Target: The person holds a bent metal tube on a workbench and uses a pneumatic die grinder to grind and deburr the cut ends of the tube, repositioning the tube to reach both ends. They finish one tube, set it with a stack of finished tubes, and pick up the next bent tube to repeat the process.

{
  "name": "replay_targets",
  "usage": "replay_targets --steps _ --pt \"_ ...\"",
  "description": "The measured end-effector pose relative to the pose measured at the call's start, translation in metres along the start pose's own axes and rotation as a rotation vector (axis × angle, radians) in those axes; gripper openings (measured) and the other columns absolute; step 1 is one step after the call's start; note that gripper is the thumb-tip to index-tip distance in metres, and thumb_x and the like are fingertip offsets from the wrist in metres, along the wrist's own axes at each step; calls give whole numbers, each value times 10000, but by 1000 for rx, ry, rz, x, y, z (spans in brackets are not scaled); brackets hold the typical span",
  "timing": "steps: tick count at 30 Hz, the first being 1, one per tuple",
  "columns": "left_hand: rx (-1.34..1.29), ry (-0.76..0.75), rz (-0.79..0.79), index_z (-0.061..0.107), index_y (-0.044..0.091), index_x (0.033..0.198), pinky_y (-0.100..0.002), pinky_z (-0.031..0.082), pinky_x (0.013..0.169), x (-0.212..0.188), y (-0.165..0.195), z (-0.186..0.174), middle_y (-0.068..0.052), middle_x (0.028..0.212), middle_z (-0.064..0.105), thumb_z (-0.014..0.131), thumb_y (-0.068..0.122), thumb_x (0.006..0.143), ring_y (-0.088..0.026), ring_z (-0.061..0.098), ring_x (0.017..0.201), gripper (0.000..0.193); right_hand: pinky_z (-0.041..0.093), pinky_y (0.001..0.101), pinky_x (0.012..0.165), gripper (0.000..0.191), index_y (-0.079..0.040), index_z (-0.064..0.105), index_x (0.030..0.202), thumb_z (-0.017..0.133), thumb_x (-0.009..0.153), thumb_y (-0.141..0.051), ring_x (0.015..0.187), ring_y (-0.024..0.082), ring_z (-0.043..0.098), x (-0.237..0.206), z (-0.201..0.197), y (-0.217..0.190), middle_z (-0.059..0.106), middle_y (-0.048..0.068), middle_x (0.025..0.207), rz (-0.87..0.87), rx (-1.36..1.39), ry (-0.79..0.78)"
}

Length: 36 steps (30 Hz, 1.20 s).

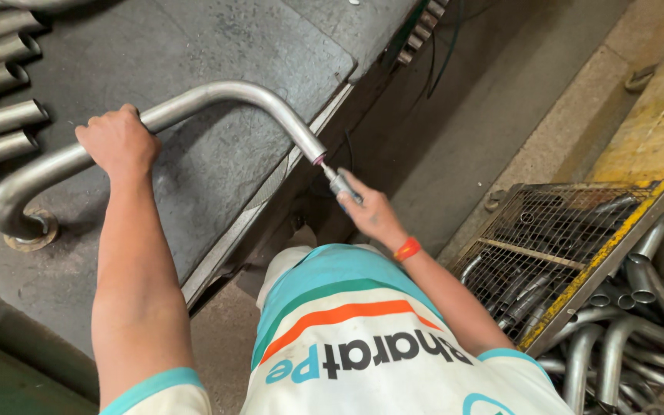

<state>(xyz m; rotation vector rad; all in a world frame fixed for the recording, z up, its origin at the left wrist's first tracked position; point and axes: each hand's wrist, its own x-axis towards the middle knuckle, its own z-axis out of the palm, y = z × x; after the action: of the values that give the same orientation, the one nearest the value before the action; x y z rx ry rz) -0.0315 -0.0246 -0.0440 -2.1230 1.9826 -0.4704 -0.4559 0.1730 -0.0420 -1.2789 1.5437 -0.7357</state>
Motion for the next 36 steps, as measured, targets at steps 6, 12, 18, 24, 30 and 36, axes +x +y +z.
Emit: replay_targets --steps 6,12,18,24,30,36 --pt "-11 6 -5 749 186 893 -440 438 748 2 1 -1 -93 850 747 746 182 753 -309 702 852 140 555 316 775 548 -161 514 1513 619 995 -303 754 128 664 2 0 -3 711 107 829 -23 24 7" --pt "-5 3 4 757 193 912 -445 441 751 2 1 -2 -92 866 757 734 175 765 -311 708 850 149 555 329 780 551 -175 516 1516 622 993 -310 761 138 682 0 0 -2 713 122 848 -13 -4 22" --pt "-3 -16 4 760 185 924 -448 444 763 4 1 -2 -95 875 761 726 166 770 -318 711 856 158 555 342 795 551 -195 519 1505 624 982 -330 763 196 699 -1 -2 -4 712 183 867 3 -55 33" --pt "-21 -41 -17 754 176 920 -441 439 755 3 2 -2 -99 861 753 728 155 764 -321 706 845 160 562 361 791 550 -208 524 1503 621 979 -344 796 300 735 -1 -1 -8 716 213 901 29 -78 58" --pt "-4 15 -2 749 186 895 -434 436 752 2 2 1 -90 840 745 728 162 756 -310 702 835 142 552 364 817 554 -209 500 1504 612 976 -332 872 344 751 -6 -3 -18 726 216 960 41 -77 4" --pt "9 26 -3 743 182 882 -427 435 745 1 1 0 -87 825 740 732 170 744 -304 697 815 139 545 378 828 544 -203 499 1505 610 985 -313 926 364 730 -8 -7 -24 735 210 1027 -46 -105 35"
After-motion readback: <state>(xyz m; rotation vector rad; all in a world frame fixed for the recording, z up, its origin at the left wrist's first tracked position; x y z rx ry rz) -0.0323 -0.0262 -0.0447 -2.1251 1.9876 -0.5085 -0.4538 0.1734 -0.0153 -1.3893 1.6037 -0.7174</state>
